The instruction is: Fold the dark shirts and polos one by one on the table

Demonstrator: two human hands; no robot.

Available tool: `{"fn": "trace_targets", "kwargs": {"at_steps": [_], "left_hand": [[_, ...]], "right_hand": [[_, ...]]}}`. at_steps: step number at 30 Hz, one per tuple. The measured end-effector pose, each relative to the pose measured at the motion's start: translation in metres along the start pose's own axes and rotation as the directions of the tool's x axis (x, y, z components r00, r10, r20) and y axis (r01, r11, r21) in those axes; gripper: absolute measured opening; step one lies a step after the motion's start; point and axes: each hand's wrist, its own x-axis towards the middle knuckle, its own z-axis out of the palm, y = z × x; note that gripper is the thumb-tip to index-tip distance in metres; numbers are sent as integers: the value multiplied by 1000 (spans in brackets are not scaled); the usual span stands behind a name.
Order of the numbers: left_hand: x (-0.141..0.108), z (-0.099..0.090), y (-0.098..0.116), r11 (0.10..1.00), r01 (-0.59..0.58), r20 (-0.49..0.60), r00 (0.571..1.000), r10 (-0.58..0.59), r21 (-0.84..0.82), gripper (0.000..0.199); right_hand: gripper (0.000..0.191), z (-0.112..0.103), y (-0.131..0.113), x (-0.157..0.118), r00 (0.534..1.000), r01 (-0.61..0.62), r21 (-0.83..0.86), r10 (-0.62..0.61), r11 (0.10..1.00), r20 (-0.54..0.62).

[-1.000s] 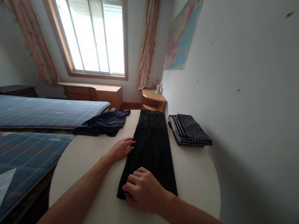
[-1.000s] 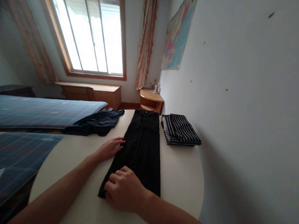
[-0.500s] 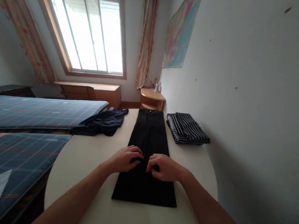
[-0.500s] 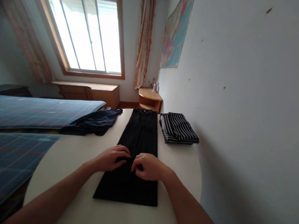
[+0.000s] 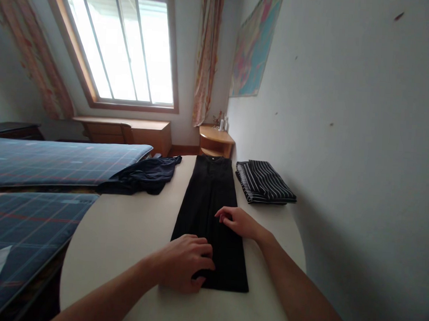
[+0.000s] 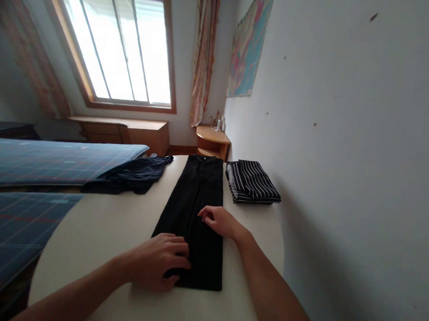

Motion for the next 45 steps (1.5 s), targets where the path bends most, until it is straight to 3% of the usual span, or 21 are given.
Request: {"fn": "trace_targets", "kwargs": {"at_steps": [5, 10, 13, 22, 26, 31, 38, 42, 45], "left_hand": [[-1, 1, 4, 998, 32, 8, 999, -33, 53, 31], [3, 8, 8, 987, 51, -19, 999, -49, 153, 9], [9, 13, 13, 975, 62, -39, 998, -54, 214, 6], [14, 25, 20, 965, 9, -176, 984, 38, 263, 7], [15, 22, 24, 970, 6, -126, 992, 25, 243, 4], [23, 25, 33, 974, 18, -90, 996, 2, 227, 26], [42, 34, 48, 948, -22, -92, 994, 54, 318, 2], [43, 34, 52, 957, -6, -86, 996, 32, 289, 6], [43, 33, 53, 965, 0, -71, 997, 19, 261, 14]], "right_hand": [[27, 1, 0, 1, 1000, -3, 17, 4, 1000, -10], [26, 2, 1, 2, 1000, -17, 18, 18, 1000, -20], [26, 3, 2, 2, 999, -11, 18, 11, 1000, -30], [23, 0, 4, 1, 998, -18, 9, 18, 1000, -55], [23, -2, 7, 2, 997, -32, 3, 32, 999, -66], [22, -3, 8, 2, 997, -23, -20, 21, 1000, -72], [23, -5, 9, 2, 994, -12, -82, 2, 997, -112], [28, -6, 12, 4, 978, 62, -174, -95, 983, -188], [38, -4, 17, 4, 985, 50, -208, -83, 977, -150]]}}
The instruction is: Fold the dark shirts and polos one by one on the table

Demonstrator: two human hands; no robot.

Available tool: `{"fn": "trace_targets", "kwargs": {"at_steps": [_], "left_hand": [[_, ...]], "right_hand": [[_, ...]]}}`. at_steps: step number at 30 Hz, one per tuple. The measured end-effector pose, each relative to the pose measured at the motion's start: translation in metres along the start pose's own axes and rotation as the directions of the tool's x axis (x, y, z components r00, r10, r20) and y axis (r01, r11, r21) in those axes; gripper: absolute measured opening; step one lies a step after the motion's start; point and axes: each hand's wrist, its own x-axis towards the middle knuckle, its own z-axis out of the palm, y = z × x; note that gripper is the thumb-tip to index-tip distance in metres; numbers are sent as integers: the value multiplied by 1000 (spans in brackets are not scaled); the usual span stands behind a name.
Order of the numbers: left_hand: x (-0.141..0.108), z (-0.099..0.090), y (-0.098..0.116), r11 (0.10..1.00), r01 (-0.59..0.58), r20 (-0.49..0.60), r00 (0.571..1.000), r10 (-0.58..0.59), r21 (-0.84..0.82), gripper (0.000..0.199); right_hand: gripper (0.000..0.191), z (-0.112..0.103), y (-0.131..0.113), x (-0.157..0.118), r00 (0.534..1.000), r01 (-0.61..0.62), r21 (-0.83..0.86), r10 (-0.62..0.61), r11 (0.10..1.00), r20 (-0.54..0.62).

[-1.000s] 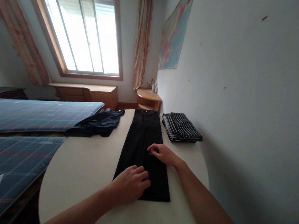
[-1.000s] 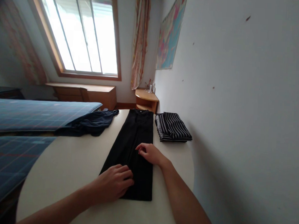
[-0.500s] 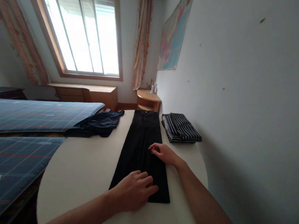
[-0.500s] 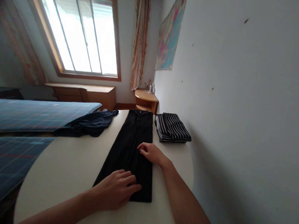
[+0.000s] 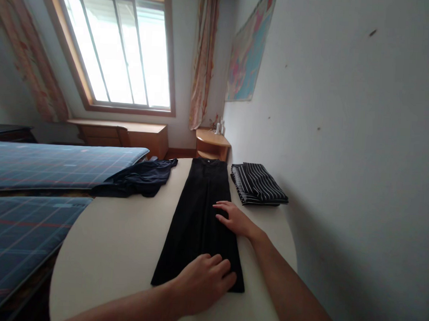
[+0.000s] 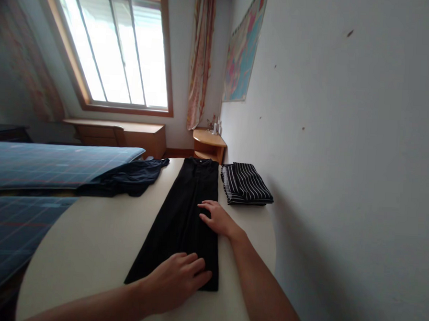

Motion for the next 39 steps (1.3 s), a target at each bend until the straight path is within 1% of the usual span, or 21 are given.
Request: {"fn": "trace_targets", "kwargs": {"at_steps": [2, 4, 7, 9, 12, 15, 18, 20, 21, 22, 24, 26, 28, 30, 32, 35, 39], "left_hand": [[2, -1, 1, 1000, 3, -1, 1000, -3, -15, 19], [7, -2, 3, 1000, 1, 4, 1000, -1, -14, 21], [14, -2, 8, 1000, -3, -1, 1000, 3, 7, 10], [17, -1, 11, 1000, -4, -29, 1000, 4, 9, 5], [18, 1, 14, 1000, -10, -58, 998, 9, -17, 8], [16, -1, 12, 996, -35, -32, 999, 33, -82, 9], [14, -9, -1, 966, -69, -11, 998, 69, -247, 20], [10, -17, -18, 927, -114, -9, 993, 118, -358, 24], [8, -21, -29, 917, -122, -6, 992, 129, -381, 22], [5, -24, -41, 925, -95, -5, 995, 101, -369, 21], [-5, -25, -64, 946, 5, 23, 1000, 3, -324, 24], [-15, -21, -83, 942, 66, 40, 998, -56, -330, 26], [-25, -14, -96, 922, 102, 22, 995, -101, -373, 28], [-33, -8, -101, 898, 121, 7, 991, -131, -424, 27], [-37, -6, -101, 878, 128, 15, 990, -137, -461, 23], [-39, -7, -98, 863, 123, 31, 992, -124, -490, 21], [-39, -10, -96, 846, 105, 10, 993, -117, -522, 15]], "right_hand": [[41, 2, 3, -1, 999, -13, -12, 13, 1000, 42], [40, 3, 5, -1, 998, -10, -12, 11, 1000, 64], [39, 4, 8, -1, 999, -2, -11, 3, 1000, 53], [38, 4, 9, 0, 999, 1, -10, -1, 1000, 46], [40, 6, 10, 1, 1000, -3, -13, 3, 1000, 27], [43, 7, 10, 1, 999, -17, -26, 18, 1000, 40], [40, 7, 9, 1, 997, -24, -53, 28, 998, 77], [36, 6, 8, 1, 997, -22, -67, 27, 997, 76], [34, 6, 7, 2, 997, -20, -72, 25, 997, 70], [32, 5, 6, 2, 998, -17, -78, 22, 997, 63], [28, 4, 3, 2, 999, -13, -90, 17, 996, 47], [25, 5, -2, 2, 999, -3, -93, 7, 996, 44], [22, 7, -9, 1, 998, 23, -85, -18, 996, 53], [19, 10, -17, 1, 996, 60, -70, -55, 996, 65], [19, 14, -24, 1, 993, 94, -56, -90, 994, 74], [22, 20, -31, 1, 989, 123, -39, -119, 992, 92], [24, 20, -33, -1, 981, 154, -11, -151, 988, 120]]}}
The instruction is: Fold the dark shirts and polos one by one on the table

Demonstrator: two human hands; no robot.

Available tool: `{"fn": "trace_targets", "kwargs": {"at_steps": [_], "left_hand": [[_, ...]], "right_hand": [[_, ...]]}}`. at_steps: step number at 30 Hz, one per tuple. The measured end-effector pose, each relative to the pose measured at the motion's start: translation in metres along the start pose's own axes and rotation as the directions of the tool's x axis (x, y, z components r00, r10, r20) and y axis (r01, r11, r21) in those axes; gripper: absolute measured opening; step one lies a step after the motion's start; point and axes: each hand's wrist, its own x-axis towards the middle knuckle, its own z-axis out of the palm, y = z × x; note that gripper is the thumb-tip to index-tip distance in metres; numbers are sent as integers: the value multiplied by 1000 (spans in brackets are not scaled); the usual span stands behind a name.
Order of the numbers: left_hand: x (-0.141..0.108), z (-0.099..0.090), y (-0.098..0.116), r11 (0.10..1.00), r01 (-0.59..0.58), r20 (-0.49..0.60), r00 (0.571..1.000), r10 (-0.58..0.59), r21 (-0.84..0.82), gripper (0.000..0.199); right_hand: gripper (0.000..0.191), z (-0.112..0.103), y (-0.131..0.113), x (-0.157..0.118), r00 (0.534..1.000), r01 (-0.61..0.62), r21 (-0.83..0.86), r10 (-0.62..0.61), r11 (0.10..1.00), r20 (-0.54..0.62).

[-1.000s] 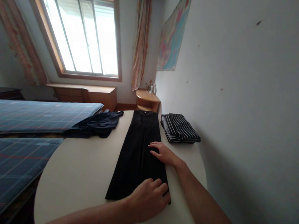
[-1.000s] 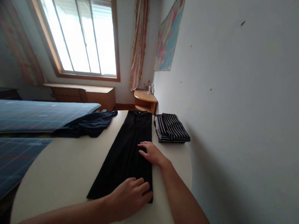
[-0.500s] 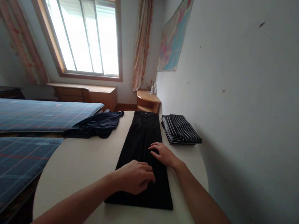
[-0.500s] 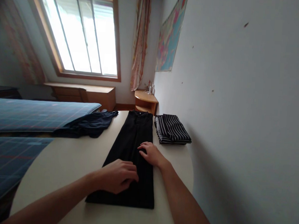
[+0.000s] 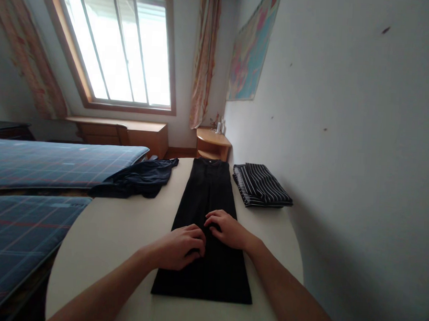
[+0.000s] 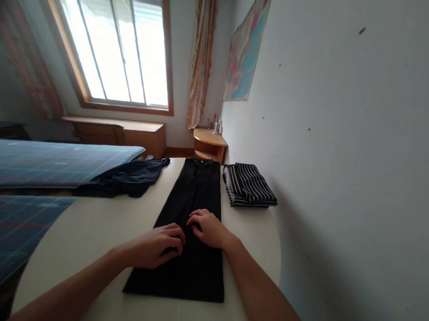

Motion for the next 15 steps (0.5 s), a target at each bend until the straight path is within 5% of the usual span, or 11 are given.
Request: {"fn": "trace_targets", "kwargs": {"at_steps": [4, 8, 15], "left_hand": [[2, 0, 1, 999, 13, -79, 997, -16, -44, 16], [3, 4, 2, 1000, -1, -35, 999, 1, -2, 13], [-3, 19, -6, 986, 130, 64, 989, -137, 108, 74]], "right_hand": [[23, -3, -1, -2, 999, 28, 49, -30, 998, 27], [26, -3, 0, -1, 1000, 10, 100, -10, 995, 4], [38, 5, 14, 11, 988, -134, 0, 134, 991, -77]]}}
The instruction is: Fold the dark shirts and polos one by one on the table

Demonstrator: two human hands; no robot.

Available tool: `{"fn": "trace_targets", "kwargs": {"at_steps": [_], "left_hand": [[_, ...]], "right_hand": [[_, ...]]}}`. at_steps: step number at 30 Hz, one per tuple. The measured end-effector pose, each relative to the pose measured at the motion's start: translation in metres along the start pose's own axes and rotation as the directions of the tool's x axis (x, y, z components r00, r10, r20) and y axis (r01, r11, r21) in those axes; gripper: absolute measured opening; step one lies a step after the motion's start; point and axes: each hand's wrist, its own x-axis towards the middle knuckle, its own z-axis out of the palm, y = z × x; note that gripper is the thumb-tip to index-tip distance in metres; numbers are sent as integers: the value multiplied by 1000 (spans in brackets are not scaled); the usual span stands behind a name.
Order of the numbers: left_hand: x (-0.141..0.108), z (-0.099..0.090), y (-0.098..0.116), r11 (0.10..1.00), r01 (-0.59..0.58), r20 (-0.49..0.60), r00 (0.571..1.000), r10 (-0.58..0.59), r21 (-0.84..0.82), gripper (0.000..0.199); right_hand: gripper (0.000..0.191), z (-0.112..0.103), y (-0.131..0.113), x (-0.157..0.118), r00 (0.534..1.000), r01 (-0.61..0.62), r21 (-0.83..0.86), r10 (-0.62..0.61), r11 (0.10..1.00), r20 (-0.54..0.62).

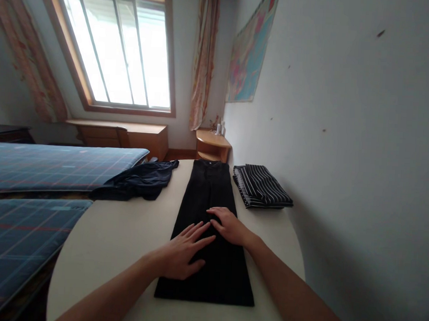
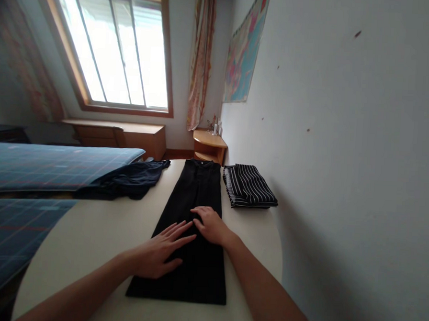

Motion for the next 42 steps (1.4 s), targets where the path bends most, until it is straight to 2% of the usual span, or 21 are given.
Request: {"fn": "trace_targets", "kwargs": {"at_steps": [4, 9, 13, 20, 24, 28, 30, 33, 36, 39, 42], "left_hand": [[0, 2, 1, 999, 6, 77, 997, -9, 33, 72], [0, -6, 9, 1000, 10, 72, 997, -11, 20, 72], [0, -8, 10, 999, 8, 91, 996, -11, 33, 76], [1, -7, 10, 1000, -15, 77, 997, 14, 18, 85], [1, -10, 11, 1000, -6, 77, 997, 5, 2, 87], [2, -9, 9, 1000, 3, 81, 997, -2, -12, 82], [2, -8, 9, 1000, -13, 77, 997, 14, -20, 81], [2, -7, 14, 999, -29, 90, 995, 32, -30, 83], [1, -15, 24, 998, -20, 155, 987, 30, -67, 83], [-1, -25, 33, 992, -23, 197, 979, 47, -122, 74], [-1, -25, 28, 993, -17, 96, 995, 28, -116, 63]], "right_hand": [[45, 2, 11, 24, 993, -100, -134, 107, 986, 43], [50, 4, 24, 65, 970, -209, -242, 232, 948, 69], [56, 9, 35, 98, 947, -283, -263, 313, 922, 76], [49, 13, 46, 131, 930, -367, -236, 358, 900, -80], [42, 20, 45, 133, 907, -418, -279, 376, 865, -193], [44, 24, 44, 128, 905, -423, -313, 378, 850, -196], [49, 23, 44, 125, 910, -415, -327, 379, 849, -170], [58, 20, 46, 120, 910, -406, -334, 409, 850, -65], [65, 18, 45, 112, 902, -398, -342, 431, 851, 22], [68, 17, 40, 102, 911, -369, -359, 411, 857, 43], [71, 15, 30, 90, 930, -321, -370, 365, 872, 54]]}}
